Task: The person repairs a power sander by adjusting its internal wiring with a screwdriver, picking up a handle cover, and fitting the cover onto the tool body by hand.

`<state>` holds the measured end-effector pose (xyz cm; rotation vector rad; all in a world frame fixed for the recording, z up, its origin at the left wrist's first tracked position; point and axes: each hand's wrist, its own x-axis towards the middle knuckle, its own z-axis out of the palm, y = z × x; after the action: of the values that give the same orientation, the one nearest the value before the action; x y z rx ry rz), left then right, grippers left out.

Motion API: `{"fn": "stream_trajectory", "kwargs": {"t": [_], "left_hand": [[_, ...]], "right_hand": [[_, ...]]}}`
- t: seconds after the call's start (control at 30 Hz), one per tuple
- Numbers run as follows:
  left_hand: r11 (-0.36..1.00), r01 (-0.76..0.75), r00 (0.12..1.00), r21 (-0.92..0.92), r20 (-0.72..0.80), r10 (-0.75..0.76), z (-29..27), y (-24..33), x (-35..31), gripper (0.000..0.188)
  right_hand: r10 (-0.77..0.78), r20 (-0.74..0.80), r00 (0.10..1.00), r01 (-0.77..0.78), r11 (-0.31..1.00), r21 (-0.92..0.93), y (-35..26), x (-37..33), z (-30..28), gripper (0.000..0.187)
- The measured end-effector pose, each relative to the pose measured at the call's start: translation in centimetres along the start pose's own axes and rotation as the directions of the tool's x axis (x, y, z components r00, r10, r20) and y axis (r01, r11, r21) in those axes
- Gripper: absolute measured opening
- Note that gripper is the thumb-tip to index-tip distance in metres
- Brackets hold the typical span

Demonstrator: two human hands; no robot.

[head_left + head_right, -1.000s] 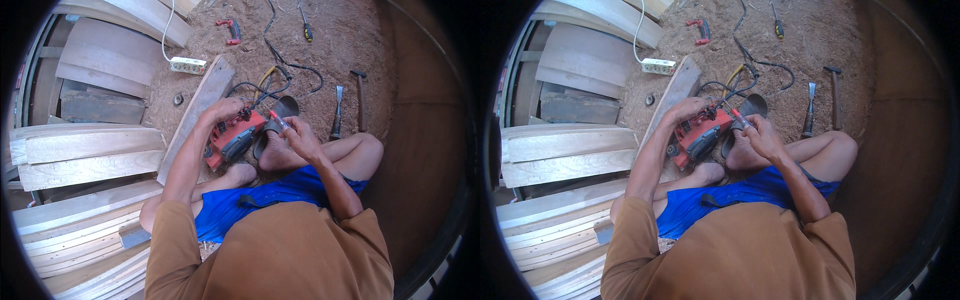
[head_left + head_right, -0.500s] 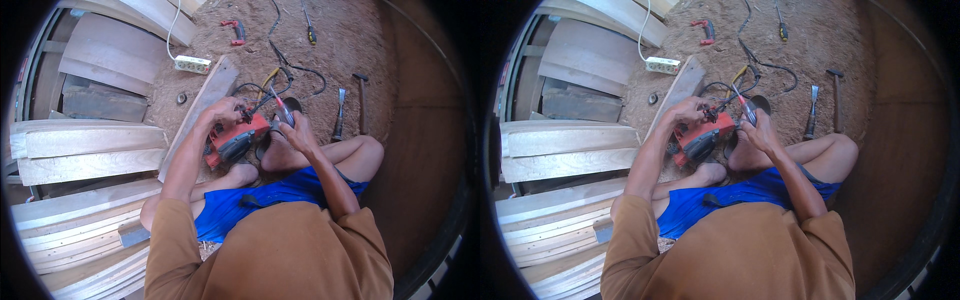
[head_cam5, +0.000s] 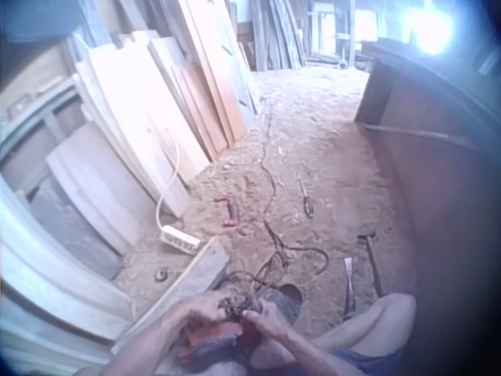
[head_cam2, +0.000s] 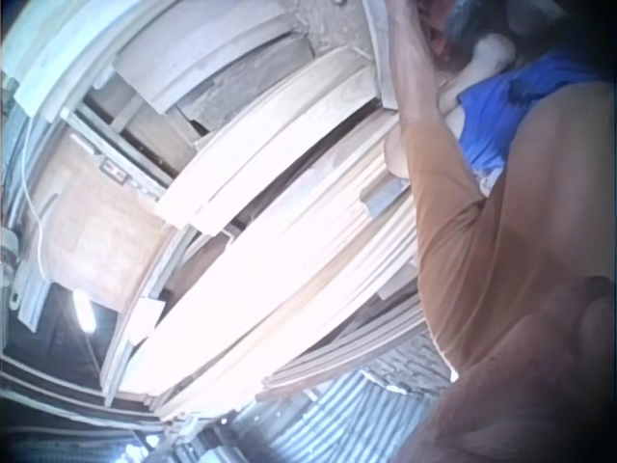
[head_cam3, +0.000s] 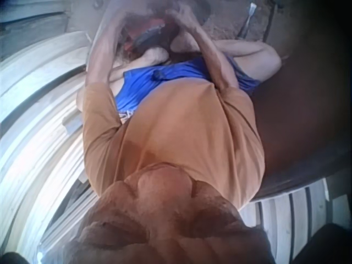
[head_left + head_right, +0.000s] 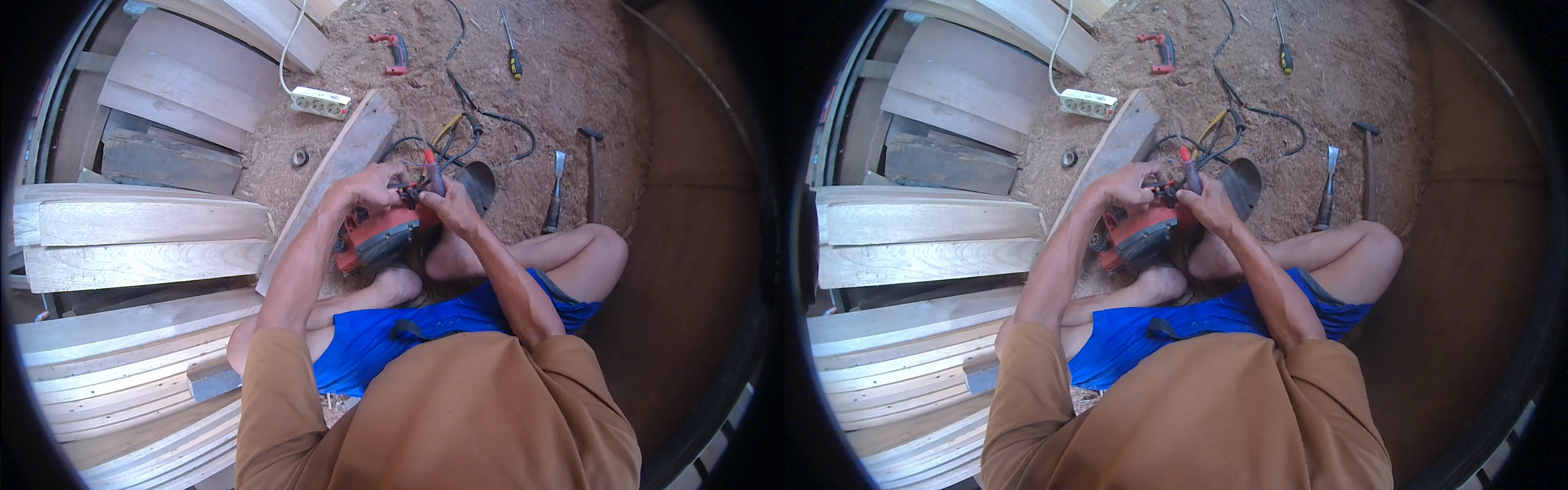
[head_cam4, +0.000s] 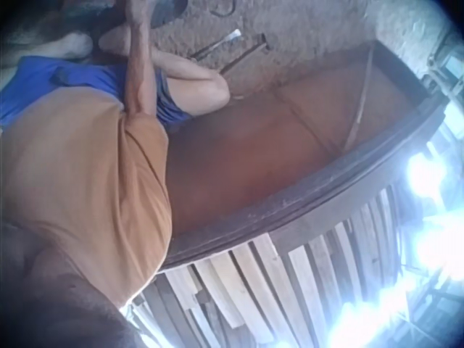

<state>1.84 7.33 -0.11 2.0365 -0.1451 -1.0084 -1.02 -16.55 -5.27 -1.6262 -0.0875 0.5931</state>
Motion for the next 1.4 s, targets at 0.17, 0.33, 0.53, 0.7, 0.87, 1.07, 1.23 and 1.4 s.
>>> {"fn": "stream_trajectory", "kwargs": {"t": [0.17,0.33,0.53,0.7,0.87,1.07,1.23,1.4], "left_hand": [[0.988,0.109,0.994,-0.106,0.035,-0.106,-0.5,0.8,0.0,0.024],[0.98,0.129,0.991,-0.152,0.068,-0.119,-0.5,1.4,0.5,0.022],[0.988,0.054,0.994,-0.147,0.102,-0.039,-0.6,0.4,1.2,0.022],[0.89,-0.067,0.998,0.452,0.01,0.07,-1.1,1.3,-0.4,0.033],[0.807,0.156,0.987,0.57,-0.107,-0.116,0.8,4.5,-2.5,0.042],[0.848,0.099,0.987,0.52,-0.161,-0.016,0.7,2.4,-2.1,0.038],[0.86,0.101,0.988,0.5,-0.154,-0.027,0.3,1.9,-1.3,0.036],[0.887,0.006,0.985,0.462,-0.158,0.075,0.0,1.0,-0.4,0.045]], "right_hand": [[0.084,0.005,0.996,-0.084,0.994,0.076,-1.0,0.0,0.5,0.024],[0.103,0.026,0.994,-0.106,0.969,0.224,0.2,0.7,0.0,0.019],[0.16,0.004,0.987,-0.158,0.975,0.154,0.4,0.8,0.2,0.02],[0.159,0.002,0.987,-0.158,0.98,0.123,0.4,1.1,0.4,0.019],[0.192,-0.004,0.981,-0.186,0.957,0.223,0.8,1.2,0.6,0.018],[0.12,-0.097,0.988,-0.13,0.986,-0.105,-1.5,-0.4,-1.0,0.026],[-0.016,-0.243,0.97,-0.095,0.894,-0.438,-4.6,-5.4,-3.6,0.031],[-0.257,-0.055,0.965,0.153,0.719,-0.678,-6.1,-10.5,-5.7,0.041]]}}
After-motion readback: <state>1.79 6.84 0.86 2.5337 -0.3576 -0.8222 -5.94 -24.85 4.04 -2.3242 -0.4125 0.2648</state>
